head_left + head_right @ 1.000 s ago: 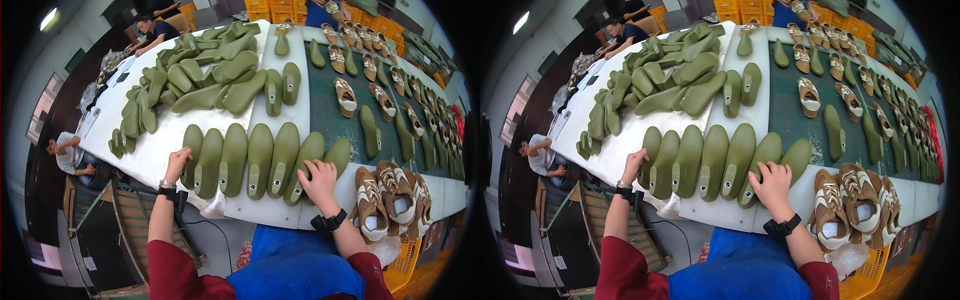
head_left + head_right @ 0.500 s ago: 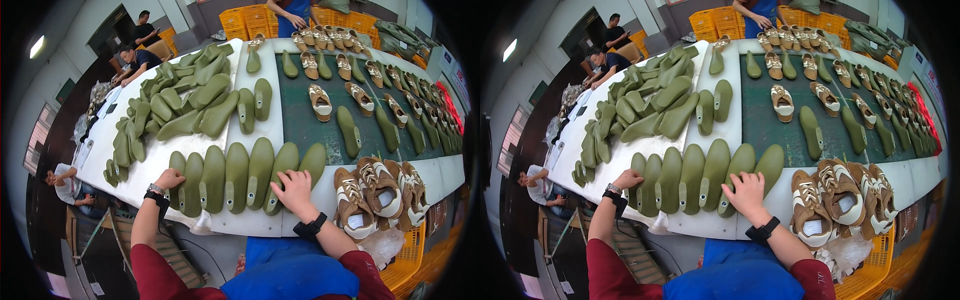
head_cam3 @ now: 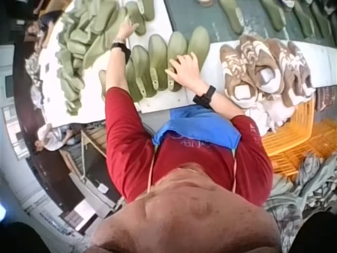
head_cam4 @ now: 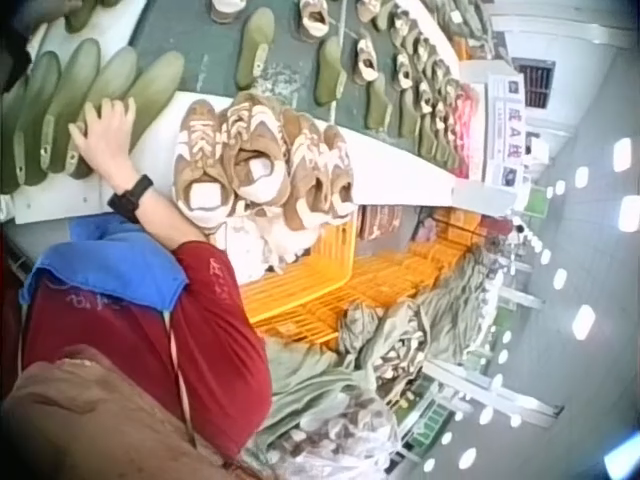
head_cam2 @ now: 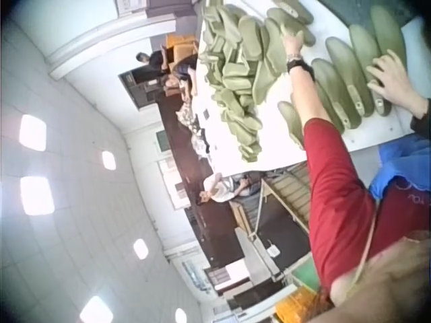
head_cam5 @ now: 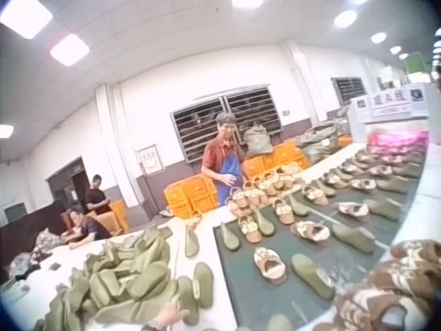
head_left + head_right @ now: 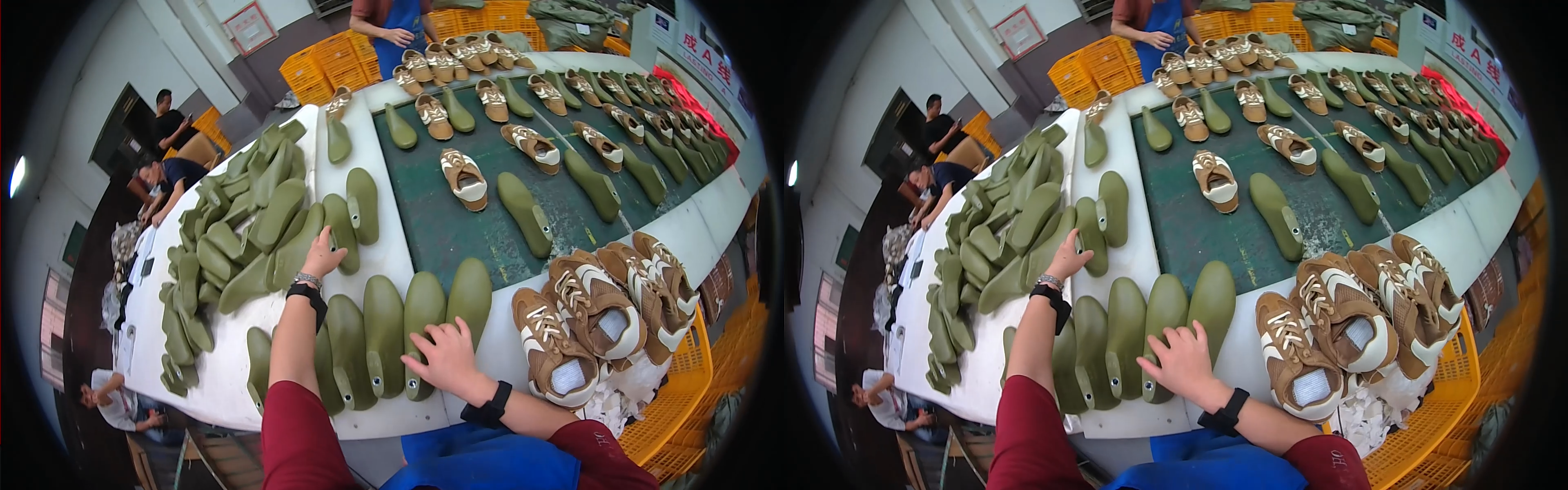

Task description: Sort shoe lasts and finished shoes on a production line table.

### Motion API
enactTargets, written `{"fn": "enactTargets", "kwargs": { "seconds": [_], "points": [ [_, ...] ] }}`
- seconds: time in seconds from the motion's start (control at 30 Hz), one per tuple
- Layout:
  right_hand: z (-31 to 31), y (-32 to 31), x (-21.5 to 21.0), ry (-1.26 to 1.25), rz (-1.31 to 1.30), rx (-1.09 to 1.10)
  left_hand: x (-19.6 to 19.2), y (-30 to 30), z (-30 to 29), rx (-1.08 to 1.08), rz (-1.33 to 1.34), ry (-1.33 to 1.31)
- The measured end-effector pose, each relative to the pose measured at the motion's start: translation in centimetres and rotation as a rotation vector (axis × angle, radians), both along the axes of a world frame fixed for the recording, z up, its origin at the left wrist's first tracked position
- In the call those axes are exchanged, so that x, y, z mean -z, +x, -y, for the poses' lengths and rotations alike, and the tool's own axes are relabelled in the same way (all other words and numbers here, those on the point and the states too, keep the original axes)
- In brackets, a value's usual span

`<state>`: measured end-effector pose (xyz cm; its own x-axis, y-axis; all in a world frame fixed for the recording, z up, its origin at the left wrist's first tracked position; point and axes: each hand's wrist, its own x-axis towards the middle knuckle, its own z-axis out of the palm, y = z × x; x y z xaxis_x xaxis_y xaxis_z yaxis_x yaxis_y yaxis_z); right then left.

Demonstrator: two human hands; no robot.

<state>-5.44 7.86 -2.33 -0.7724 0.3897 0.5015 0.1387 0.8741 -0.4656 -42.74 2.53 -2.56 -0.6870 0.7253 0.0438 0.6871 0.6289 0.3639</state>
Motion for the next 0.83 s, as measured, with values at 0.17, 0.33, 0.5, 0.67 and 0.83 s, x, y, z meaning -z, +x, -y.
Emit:
{"fn": "enactTargets", "kwargs": {
  "seconds": [0.17,0.33,0.5,0.67,0.83],
  "points": [
    [-0.2,0.1,0.0,0.004,0.017,0.012,0.3,-0.1,-3.0,-0.046,0.135,-0.117],
    [0.0,-0.4,0.0,0.016,0.008,0.017,-0.2,-1.4,-2.2,0.088,0.140,-0.086],
    [0.0,-0.7,0.4,0.015,0.007,0.022,0.3,-1.0,-0.8,0.036,0.365,0.216],
    [0.2,-0.6,-0.1,0.013,0.005,0.009,-0.3,-3.9,3.9,-0.233,-0.511,0.200],
    [0.1,-0.7,0.2,0.004,0.035,0.014,-1.5,-4.6,4.0,-0.425,0.118,-0.219]
  ]
}}
